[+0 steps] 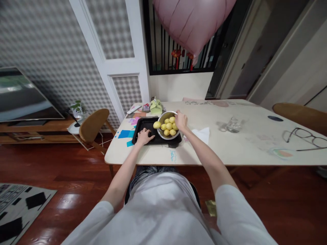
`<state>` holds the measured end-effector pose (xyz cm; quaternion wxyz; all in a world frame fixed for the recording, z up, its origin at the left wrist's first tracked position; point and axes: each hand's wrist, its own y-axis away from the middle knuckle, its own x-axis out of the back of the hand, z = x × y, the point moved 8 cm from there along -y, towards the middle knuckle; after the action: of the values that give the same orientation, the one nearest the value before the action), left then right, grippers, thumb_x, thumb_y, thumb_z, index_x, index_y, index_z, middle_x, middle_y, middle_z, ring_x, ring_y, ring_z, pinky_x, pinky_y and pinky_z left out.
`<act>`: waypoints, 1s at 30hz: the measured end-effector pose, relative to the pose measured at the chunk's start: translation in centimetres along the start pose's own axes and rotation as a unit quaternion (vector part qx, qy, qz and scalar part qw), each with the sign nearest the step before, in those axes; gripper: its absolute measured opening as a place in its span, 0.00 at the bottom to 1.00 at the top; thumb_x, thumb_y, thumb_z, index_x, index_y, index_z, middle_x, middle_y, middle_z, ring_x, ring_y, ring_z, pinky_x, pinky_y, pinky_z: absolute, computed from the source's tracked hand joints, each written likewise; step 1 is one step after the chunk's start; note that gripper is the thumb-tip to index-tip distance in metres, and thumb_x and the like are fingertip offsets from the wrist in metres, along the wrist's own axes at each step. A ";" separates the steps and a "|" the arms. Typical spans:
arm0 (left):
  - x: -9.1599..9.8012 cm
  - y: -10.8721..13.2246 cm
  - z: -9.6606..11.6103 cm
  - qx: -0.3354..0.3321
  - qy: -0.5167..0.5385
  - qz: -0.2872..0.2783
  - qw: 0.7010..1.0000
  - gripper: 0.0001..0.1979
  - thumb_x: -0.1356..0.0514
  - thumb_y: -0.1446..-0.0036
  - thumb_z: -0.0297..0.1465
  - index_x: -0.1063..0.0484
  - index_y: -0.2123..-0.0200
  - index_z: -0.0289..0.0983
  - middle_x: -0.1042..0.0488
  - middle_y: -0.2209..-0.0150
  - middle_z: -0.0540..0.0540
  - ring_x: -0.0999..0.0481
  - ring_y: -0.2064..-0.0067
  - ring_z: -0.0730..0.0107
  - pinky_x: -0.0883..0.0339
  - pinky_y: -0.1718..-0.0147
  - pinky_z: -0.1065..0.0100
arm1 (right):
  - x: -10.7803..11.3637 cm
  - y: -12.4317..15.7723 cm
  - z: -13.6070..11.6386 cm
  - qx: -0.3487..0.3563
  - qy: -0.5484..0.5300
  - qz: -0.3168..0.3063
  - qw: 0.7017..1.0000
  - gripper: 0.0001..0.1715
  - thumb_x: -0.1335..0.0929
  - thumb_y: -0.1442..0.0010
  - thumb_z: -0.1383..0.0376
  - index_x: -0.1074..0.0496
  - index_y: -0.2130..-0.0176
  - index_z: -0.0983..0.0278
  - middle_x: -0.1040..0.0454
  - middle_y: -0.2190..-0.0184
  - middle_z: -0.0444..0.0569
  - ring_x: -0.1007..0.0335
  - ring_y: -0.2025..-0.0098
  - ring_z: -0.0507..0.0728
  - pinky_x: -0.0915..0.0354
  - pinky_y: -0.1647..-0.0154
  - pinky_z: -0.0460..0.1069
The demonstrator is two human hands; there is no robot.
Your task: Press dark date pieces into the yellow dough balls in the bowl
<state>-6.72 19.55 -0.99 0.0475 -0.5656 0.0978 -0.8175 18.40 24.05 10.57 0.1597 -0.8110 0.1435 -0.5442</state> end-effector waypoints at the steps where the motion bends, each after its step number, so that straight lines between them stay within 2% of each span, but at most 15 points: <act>1: 0.0 0.0 0.1 -0.003 -0.001 -0.003 1.000 0.20 0.37 0.34 0.46 0.24 0.48 0.40 0.29 0.43 0.34 0.29 0.39 0.42 0.37 0.40 0.44 | -0.2 -0.2 -0.3 0.001 0.003 0.000 1.000 0.20 0.39 0.27 0.66 0.27 0.41 0.66 0.18 0.53 0.63 0.22 0.53 0.67 0.34 0.52 0.54; 8: 0.0 0.0 0.5 -0.020 -0.004 -0.032 0.999 0.20 0.40 0.31 0.46 0.24 0.44 0.42 0.28 0.39 0.37 0.35 0.34 0.46 0.39 0.37 0.46 | -1.0 -0.9 -2.4 0.019 0.035 0.016 0.999 0.22 0.42 0.24 0.63 0.31 0.38 0.64 0.17 0.55 0.60 0.22 0.56 0.65 0.38 0.58 0.52; 13: 0.1 0.1 0.6 -0.019 -0.007 -0.036 0.999 0.19 0.40 0.31 0.44 0.24 0.43 0.42 0.29 0.39 0.38 0.36 0.33 0.47 0.40 0.36 0.48 | -1.5 -0.8 -3.8 0.044 0.047 0.033 0.997 0.22 0.44 0.23 0.63 0.31 0.38 0.61 0.18 0.50 0.59 0.22 0.56 0.64 0.41 0.59 0.52; 21: 0.2 0.2 0.6 -0.016 -0.009 -0.033 0.999 0.19 0.41 0.31 0.43 0.25 0.41 0.42 0.28 0.38 0.37 0.35 0.32 0.47 0.40 0.36 0.47 | -2.5 -0.8 -3.9 0.061 0.056 0.056 0.995 0.24 0.45 0.22 0.63 0.33 0.36 0.64 0.18 0.51 0.62 0.22 0.57 0.64 0.42 0.62 0.51; 25: 0.2 0.2 0.6 -0.011 -0.008 -0.035 0.999 0.26 0.41 0.31 0.42 0.33 0.33 0.41 0.32 0.34 0.34 0.35 0.31 0.46 0.41 0.34 0.47 | -2.7 -0.8 -3.6 0.068 0.053 0.066 0.994 0.23 0.44 0.23 0.65 0.33 0.36 0.66 0.18 0.53 0.63 0.21 0.58 0.63 0.43 0.63 0.50; 28: 0.1 0.2 0.7 -0.014 -0.008 -0.045 0.999 0.32 0.41 0.30 0.42 0.41 0.27 0.42 0.37 0.29 0.34 0.40 0.27 0.47 0.44 0.32 0.46 | -2.9 -0.9 -3.5 0.074 0.050 0.072 0.993 0.23 0.44 0.24 0.67 0.33 0.36 0.67 0.18 0.54 0.62 0.21 0.58 0.63 0.43 0.63 0.50; 30: 0.1 0.2 0.7 -0.017 -0.010 -0.053 0.998 0.33 0.41 0.30 0.41 0.43 0.26 0.42 0.39 0.27 0.35 0.44 0.25 0.47 0.45 0.31 0.45 | -3.0 -1.0 -3.5 0.076 0.049 0.078 0.993 0.23 0.43 0.24 0.67 0.33 0.37 0.67 0.18 0.55 0.63 0.21 0.58 0.63 0.43 0.64 0.50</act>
<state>-6.07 19.28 -0.72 -0.0046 -0.5786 0.0806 -0.8116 14.14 25.81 9.69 0.2556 -0.7554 0.1720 -0.5783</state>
